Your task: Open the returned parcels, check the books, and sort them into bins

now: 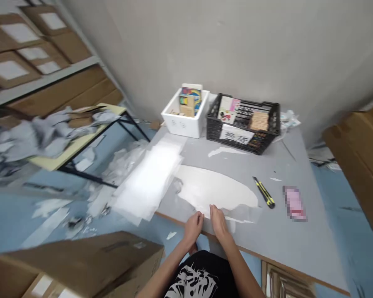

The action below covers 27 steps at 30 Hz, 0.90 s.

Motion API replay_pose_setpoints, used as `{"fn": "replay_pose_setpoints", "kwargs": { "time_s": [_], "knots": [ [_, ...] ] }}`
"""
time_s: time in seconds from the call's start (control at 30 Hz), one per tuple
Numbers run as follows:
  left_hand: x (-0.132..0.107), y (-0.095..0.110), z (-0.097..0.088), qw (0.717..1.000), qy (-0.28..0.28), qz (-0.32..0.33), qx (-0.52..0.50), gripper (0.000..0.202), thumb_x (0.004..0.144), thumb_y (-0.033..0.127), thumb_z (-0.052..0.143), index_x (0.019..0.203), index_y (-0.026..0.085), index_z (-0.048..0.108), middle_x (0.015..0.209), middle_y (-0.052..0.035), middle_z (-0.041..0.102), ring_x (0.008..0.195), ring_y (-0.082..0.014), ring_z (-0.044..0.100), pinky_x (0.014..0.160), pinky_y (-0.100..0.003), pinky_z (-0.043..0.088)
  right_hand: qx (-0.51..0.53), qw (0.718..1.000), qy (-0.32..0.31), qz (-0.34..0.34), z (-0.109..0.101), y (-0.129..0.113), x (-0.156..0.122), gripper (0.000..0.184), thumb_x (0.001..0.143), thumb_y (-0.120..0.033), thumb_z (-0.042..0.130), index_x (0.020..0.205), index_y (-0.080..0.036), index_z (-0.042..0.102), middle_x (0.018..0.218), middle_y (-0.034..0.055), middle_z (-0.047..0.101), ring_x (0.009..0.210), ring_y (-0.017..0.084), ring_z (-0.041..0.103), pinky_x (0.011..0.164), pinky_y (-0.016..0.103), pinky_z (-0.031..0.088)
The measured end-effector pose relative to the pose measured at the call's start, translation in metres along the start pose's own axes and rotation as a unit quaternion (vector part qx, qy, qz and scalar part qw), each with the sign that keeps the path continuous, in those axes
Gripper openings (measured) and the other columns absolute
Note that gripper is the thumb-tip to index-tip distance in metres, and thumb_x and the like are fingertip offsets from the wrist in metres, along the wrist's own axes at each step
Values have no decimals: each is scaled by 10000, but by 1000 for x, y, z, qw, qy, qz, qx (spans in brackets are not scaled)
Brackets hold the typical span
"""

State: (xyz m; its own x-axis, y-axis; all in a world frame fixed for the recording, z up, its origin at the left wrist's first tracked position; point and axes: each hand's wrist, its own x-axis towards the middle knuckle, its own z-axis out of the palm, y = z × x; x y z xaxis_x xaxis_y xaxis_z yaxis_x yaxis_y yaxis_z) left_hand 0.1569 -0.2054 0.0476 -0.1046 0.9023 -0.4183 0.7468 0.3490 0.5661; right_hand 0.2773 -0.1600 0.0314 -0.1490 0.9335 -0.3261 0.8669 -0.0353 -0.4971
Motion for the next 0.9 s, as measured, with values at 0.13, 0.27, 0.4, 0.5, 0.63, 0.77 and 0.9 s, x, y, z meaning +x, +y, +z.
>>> {"fn": "replay_pose_setpoints", "kwargs": {
  "time_s": [0.13,0.27,0.4,0.5,0.63,0.77,0.9],
  "knots": [
    [-42,-57,-38,994,83,-42,-51,282,946,301,337,823,197,568,734,-28,648,721,-166,615,595,-244,292,6,995,-24,-99,42,-67,-21,398,947,-286,236,765,-183,575,695,83,671,632,192,605,575,271,383],
    [-84,-105,-73,973,174,-90,-117,266,944,279,344,806,199,558,678,-13,619,658,-153,604,575,-235,283,-10,975,-53,-214,77,-130,-42,413,953,-320,222,754,-187,559,636,69,640,565,184,572,522,272,345],
    [-122,-143,-105,938,274,-126,-169,287,946,295,325,764,204,527,626,11,562,579,-133,557,561,-230,281,-11,946,-91,-312,101,-189,-58,453,971,-335,189,787,-183,574,641,72,639,545,180,579,507,268,343],
    [-152,-175,-130,903,351,-155,-195,313,949,340,303,754,207,509,617,22,530,548,-125,519,557,-232,290,-28,914,-107,-390,117,-234,-72,502,978,-369,159,781,-178,579,652,89,640,560,186,593,515,271,352],
    [-207,-238,-158,834,450,-237,-213,342,940,414,288,758,212,496,619,26,512,566,-133,510,580,-233,339,-56,862,-138,-484,145,-291,-100,549,981,-398,112,763,-176,565,623,88,621,557,193,588,522,279,343],
    [-272,-330,-164,736,495,-394,-242,267,927,347,299,887,205,521,828,-49,623,777,-187,603,734,-285,420,-107,817,-242,-513,193,-345,-147,421,979,-319,198,844,-171,568,691,77,636,642,188,609,589,266,373],
    [-312,-418,-133,681,465,-482,-296,273,889,280,354,1045,124,513,1080,-184,622,1039,-269,593,881,-377,421,-194,806,-324,-455,268,-390,-201,303,934,-233,341,1105,-100,554,1024,161,662,947,236,622,801,295,416]
  ]
}}
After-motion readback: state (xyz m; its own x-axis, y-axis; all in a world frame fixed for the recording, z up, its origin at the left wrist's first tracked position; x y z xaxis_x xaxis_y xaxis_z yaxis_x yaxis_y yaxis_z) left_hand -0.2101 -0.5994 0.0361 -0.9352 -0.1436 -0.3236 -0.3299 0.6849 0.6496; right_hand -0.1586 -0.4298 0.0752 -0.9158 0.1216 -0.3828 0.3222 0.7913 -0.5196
